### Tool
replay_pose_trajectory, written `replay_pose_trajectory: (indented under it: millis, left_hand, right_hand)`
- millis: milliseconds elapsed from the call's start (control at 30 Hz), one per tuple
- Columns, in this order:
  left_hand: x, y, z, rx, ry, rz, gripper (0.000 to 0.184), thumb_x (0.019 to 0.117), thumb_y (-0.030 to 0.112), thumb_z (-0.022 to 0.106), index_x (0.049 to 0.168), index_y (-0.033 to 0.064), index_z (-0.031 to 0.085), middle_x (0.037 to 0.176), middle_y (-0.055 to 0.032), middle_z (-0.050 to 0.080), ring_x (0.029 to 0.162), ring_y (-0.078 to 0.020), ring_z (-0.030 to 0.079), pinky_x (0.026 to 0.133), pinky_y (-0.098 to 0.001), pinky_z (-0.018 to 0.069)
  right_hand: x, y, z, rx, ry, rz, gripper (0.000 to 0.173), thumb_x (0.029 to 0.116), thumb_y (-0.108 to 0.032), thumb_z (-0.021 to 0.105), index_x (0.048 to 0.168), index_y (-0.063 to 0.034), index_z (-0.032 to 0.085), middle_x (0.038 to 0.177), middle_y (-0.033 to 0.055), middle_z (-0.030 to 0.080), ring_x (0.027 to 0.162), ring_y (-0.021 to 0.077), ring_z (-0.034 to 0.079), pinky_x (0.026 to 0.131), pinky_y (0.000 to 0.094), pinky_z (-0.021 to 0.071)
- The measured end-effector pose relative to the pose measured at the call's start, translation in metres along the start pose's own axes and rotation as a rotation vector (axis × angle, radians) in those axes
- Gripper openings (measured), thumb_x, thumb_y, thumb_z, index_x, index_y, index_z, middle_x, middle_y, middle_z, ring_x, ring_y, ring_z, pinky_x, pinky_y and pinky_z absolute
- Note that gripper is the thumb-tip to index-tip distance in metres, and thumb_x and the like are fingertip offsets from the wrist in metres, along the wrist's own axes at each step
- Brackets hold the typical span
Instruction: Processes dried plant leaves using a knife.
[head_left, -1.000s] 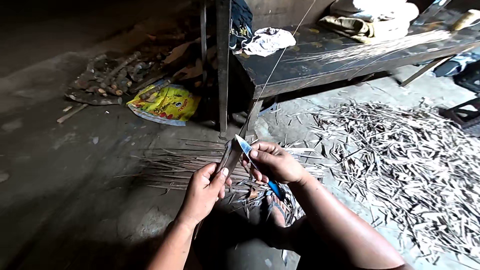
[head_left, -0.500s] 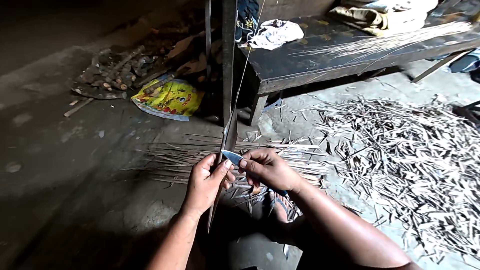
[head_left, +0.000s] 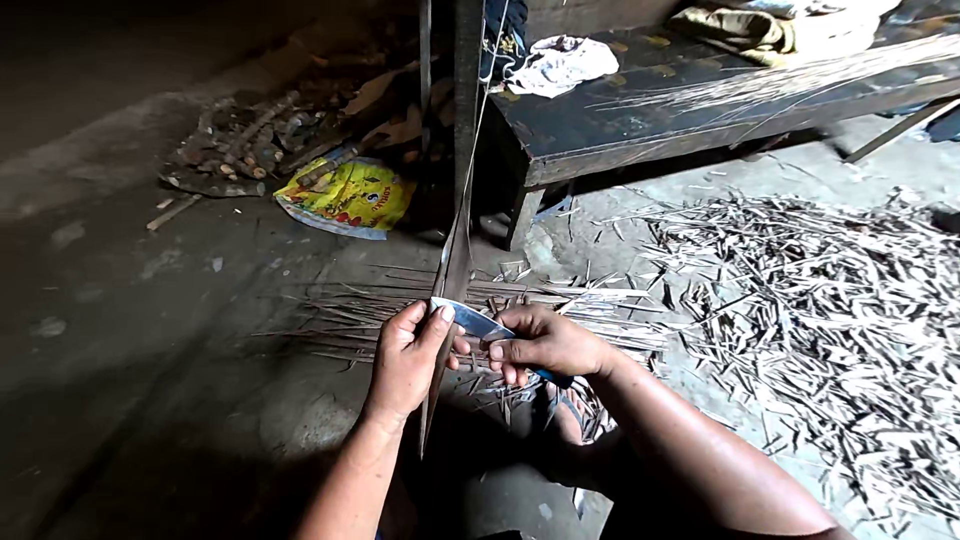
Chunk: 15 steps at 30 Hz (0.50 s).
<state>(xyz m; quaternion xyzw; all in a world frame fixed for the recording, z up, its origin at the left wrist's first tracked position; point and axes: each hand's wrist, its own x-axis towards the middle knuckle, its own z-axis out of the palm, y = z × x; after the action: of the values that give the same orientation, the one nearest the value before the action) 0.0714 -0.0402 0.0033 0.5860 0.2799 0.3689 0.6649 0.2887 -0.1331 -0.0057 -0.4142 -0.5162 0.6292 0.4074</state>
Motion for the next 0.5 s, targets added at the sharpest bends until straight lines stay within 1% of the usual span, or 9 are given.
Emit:
replay_pose_trajectory:
  millis: [67,167,267,367,500]
  left_hand:
    - [0.000,0.002,0.000,-0.029,0.015,0.007,0.020,0.1063,0.009,0.052,0.102,-0.0045,0.066,0.081,-0.0136,0.073,0.062,-0.0215,0.072,0.053,-0.0316,0.0619]
    - [0.000,0.005,-0.001,-0.048,0.026,0.034,0.019,0.1062,0.009,0.052,0.101,-0.0038,0.065,0.080,-0.0132,0.073,0.062,-0.0209,0.072,0.054,-0.0311,0.0622]
    - [0.000,0.005,-0.004,-0.063,0.002,0.093,0.019,0.1066,0.010,0.052,0.100,-0.0022,0.065,0.081,-0.0125,0.073,0.063,-0.0209,0.072,0.056,-0.0316,0.0631]
    - [0.000,0.004,-0.006,-0.075,-0.020,0.135,0.019,0.1069,0.011,0.052,0.099,-0.0012,0.064,0.081,-0.0119,0.073,0.064,-0.0206,0.073,0.058,-0.0315,0.0634]
    - [0.000,0.005,-0.006,-0.090,-0.012,0.146,0.018,0.1065,0.009,0.052,0.099,-0.0010,0.064,0.081,-0.0118,0.073,0.065,-0.0205,0.073,0.058,-0.0318,0.0636]
  right_hand:
    - [-0.001,-0.002,-0.002,-0.004,-0.012,-0.012,0.018,0.1042,-0.017,0.060,0.108,-0.0007,0.065,0.084,0.0054,0.071,0.064,0.0118,0.067,0.057,0.0271,0.0580]
    - [-0.003,-0.003,-0.005,-0.008,-0.030,-0.049,0.021,0.1064,-0.019,0.056,0.111,0.0000,0.066,0.085,0.0053,0.071,0.062,0.0105,0.065,0.056,0.0258,0.0569]
    - [-0.004,-0.005,-0.005,-0.019,-0.035,-0.085,0.023,0.1072,-0.019,0.055,0.112,0.0003,0.067,0.086,0.0050,0.072,0.061,0.0093,0.065,0.054,0.0247,0.0560]
    - [-0.005,-0.007,-0.001,-0.103,0.025,-0.141,0.025,0.1074,-0.020,0.055,0.110,0.0006,0.068,0.085,0.0048,0.072,0.060,0.0086,0.064,0.053,0.0243,0.0549]
    - [-0.006,-0.009,0.005,-0.252,0.127,-0.213,0.027,0.1072,-0.022,0.056,0.105,0.0003,0.071,0.079,0.0028,0.069,0.060,0.0071,0.062,0.054,0.0241,0.0542]
